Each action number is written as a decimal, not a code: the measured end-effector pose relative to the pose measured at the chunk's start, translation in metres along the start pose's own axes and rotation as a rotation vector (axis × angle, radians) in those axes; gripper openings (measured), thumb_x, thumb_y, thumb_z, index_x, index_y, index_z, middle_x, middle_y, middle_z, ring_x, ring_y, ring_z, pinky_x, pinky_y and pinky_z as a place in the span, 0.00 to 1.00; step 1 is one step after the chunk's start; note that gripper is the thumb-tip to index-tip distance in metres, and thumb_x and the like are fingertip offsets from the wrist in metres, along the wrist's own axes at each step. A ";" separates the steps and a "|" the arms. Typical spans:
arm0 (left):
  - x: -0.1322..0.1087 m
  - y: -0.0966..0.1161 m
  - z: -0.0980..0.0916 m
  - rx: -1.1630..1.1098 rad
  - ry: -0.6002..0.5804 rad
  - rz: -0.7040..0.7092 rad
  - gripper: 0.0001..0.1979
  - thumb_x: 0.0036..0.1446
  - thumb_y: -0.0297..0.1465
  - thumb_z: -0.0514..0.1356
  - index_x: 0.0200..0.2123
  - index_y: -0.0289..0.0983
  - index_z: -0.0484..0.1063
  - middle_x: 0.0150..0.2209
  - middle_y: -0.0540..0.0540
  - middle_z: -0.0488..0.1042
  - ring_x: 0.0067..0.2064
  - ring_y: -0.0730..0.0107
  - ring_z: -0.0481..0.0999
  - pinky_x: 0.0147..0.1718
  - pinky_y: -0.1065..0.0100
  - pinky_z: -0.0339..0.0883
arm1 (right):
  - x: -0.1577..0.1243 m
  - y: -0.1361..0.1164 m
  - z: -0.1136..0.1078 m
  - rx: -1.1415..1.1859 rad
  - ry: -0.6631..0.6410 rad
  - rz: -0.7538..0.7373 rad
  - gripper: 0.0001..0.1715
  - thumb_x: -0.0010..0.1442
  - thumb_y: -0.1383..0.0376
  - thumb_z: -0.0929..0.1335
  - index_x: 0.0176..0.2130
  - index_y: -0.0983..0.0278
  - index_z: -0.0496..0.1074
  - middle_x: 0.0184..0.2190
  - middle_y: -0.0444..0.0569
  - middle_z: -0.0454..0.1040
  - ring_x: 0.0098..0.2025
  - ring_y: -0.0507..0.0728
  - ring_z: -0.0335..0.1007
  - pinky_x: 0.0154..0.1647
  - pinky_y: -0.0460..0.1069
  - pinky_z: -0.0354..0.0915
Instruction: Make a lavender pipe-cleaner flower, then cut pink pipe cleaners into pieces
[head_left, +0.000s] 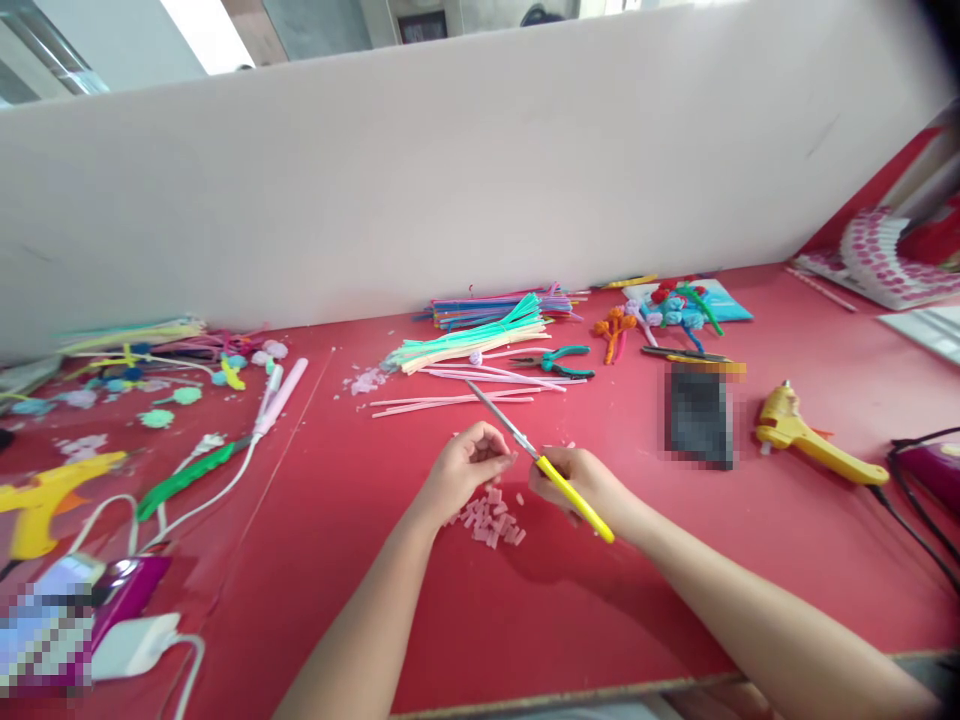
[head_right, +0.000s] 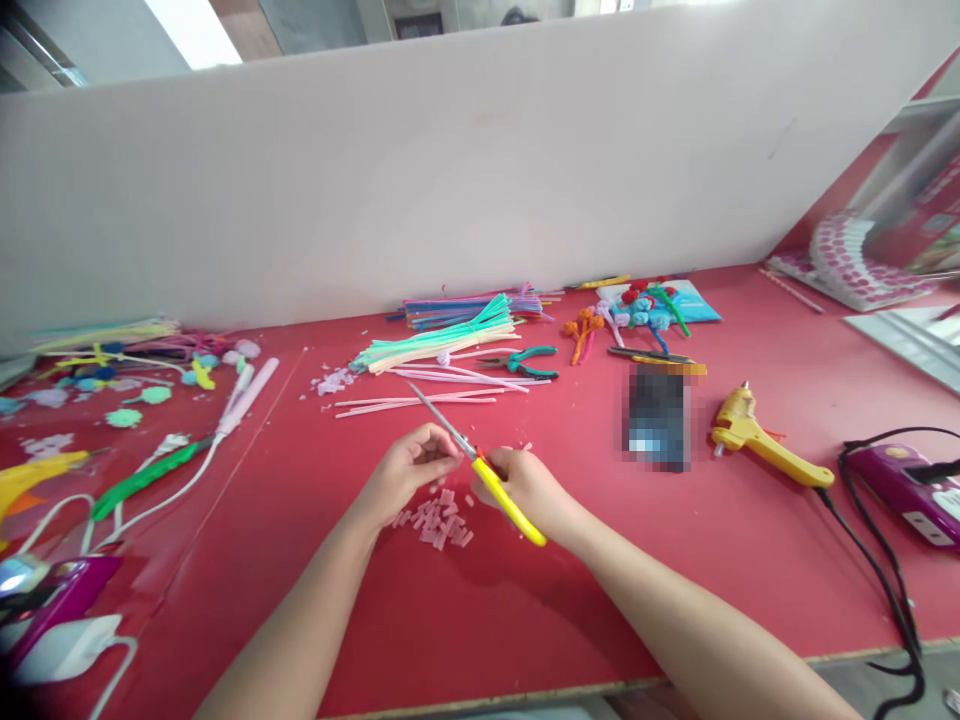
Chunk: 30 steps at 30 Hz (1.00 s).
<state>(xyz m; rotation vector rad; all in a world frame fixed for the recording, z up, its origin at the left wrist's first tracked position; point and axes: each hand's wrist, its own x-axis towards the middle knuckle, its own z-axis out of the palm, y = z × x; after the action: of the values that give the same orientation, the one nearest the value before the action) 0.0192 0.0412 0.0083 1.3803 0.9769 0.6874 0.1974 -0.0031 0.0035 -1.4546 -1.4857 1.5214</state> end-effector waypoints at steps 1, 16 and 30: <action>0.000 0.000 0.001 -0.013 -0.002 -0.009 0.09 0.48 0.33 0.60 0.29 0.37 0.62 0.27 0.53 0.65 0.24 0.79 0.64 0.23 0.75 0.59 | 0.000 -0.001 0.000 0.008 0.017 -0.001 0.07 0.50 0.63 0.64 0.24 0.63 0.61 0.12 0.35 0.57 0.12 0.46 0.55 0.12 0.41 0.51; -0.007 -0.012 0.034 -0.045 0.024 -0.065 0.08 0.49 0.34 0.61 0.29 0.35 0.69 0.21 0.53 0.66 0.22 0.78 0.64 0.22 0.75 0.58 | 0.003 0.002 -0.002 -0.072 0.195 -0.039 0.04 0.49 0.65 0.62 0.24 0.63 0.60 0.12 0.35 0.56 0.13 0.47 0.53 0.14 0.42 0.49; 0.001 -0.006 0.007 -0.307 0.332 0.085 0.08 0.51 0.35 0.59 0.31 0.36 0.67 0.25 0.51 0.69 0.24 0.78 0.66 0.20 0.76 0.60 | 0.003 0.002 -0.017 -0.837 0.288 -0.186 0.16 0.52 0.51 0.63 0.30 0.61 0.61 0.20 0.43 0.67 0.21 0.52 0.63 0.22 0.45 0.48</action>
<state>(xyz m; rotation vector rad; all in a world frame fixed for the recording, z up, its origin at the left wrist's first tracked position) 0.0250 0.0385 0.0012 1.0612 1.0233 1.1077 0.2131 0.0045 0.0039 -1.7987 -2.1071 0.5311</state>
